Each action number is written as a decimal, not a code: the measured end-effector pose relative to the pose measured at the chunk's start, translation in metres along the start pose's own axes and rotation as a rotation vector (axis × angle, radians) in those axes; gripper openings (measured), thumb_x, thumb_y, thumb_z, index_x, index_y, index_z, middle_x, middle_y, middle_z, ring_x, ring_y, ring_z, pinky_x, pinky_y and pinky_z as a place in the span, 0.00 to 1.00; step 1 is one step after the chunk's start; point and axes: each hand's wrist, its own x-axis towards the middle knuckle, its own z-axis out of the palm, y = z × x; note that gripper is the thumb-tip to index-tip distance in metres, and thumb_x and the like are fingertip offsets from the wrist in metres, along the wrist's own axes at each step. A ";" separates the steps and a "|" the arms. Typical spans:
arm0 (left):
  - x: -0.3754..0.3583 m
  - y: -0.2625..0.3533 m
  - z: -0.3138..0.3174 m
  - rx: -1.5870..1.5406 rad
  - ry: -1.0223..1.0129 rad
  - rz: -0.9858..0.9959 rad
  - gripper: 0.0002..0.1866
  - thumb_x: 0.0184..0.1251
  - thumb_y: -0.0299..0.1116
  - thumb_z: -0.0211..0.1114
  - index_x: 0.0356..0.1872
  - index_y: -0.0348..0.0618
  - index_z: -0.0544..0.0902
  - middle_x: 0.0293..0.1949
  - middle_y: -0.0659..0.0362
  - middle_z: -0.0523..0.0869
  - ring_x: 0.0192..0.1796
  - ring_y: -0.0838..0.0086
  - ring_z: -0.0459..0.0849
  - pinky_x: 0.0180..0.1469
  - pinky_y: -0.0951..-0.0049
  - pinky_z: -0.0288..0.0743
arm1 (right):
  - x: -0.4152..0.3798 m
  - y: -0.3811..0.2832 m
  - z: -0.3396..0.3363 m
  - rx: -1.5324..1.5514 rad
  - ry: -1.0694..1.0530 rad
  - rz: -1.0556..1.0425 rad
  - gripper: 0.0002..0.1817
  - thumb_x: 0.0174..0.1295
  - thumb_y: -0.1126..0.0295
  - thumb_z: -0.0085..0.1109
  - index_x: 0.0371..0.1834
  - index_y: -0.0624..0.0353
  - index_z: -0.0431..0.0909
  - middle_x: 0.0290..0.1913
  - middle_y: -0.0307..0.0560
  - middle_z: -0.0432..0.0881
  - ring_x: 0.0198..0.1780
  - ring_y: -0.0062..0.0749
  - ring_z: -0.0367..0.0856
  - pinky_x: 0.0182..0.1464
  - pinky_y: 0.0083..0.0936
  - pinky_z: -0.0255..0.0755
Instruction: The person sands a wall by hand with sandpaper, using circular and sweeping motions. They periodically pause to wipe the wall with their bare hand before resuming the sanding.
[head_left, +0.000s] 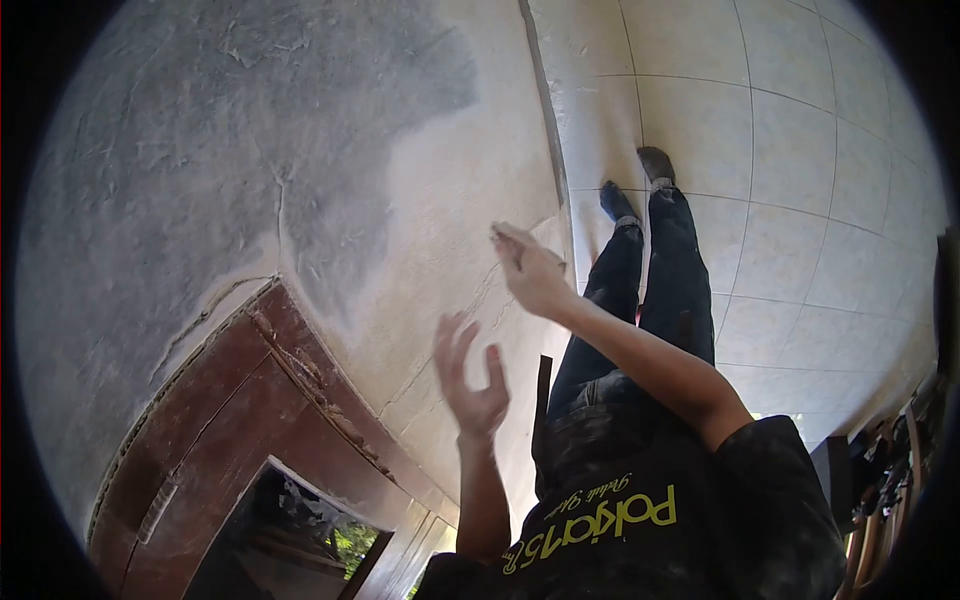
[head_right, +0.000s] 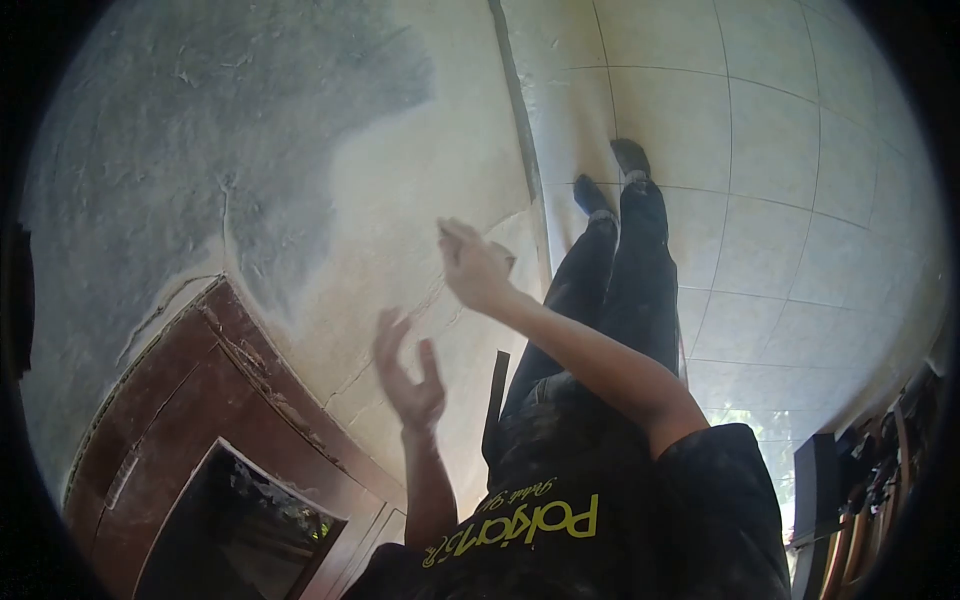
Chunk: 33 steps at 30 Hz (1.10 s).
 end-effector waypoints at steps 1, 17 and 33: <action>-0.001 0.001 -0.020 0.053 0.060 0.043 0.15 0.67 0.30 0.61 0.54 0.43 0.76 0.59 0.48 0.76 0.68 0.50 0.67 0.69 0.51 0.60 | -0.005 -0.006 0.013 0.040 0.006 -0.050 0.20 0.71 0.65 0.45 0.60 0.66 0.73 0.61 0.60 0.74 0.62 0.51 0.73 0.65 0.36 0.64; -0.035 0.017 -0.184 0.533 0.480 0.439 0.17 0.78 0.41 0.47 0.44 0.36 0.78 0.54 0.44 0.76 0.67 0.42 0.68 0.67 0.43 0.65 | -0.051 -0.072 0.083 -0.190 0.178 -0.527 0.25 0.71 0.68 0.47 0.70 0.62 0.62 0.72 0.52 0.62 0.70 0.47 0.63 0.69 0.39 0.58; -0.035 0.010 -0.193 0.424 0.255 0.499 0.13 0.73 0.38 0.52 0.41 0.39 0.79 0.48 0.50 0.81 0.60 0.47 0.77 0.66 0.35 0.63 | -0.035 -0.092 0.098 0.029 0.152 -0.308 0.26 0.74 0.62 0.39 0.71 0.66 0.60 0.75 0.60 0.54 0.74 0.51 0.56 0.74 0.36 0.50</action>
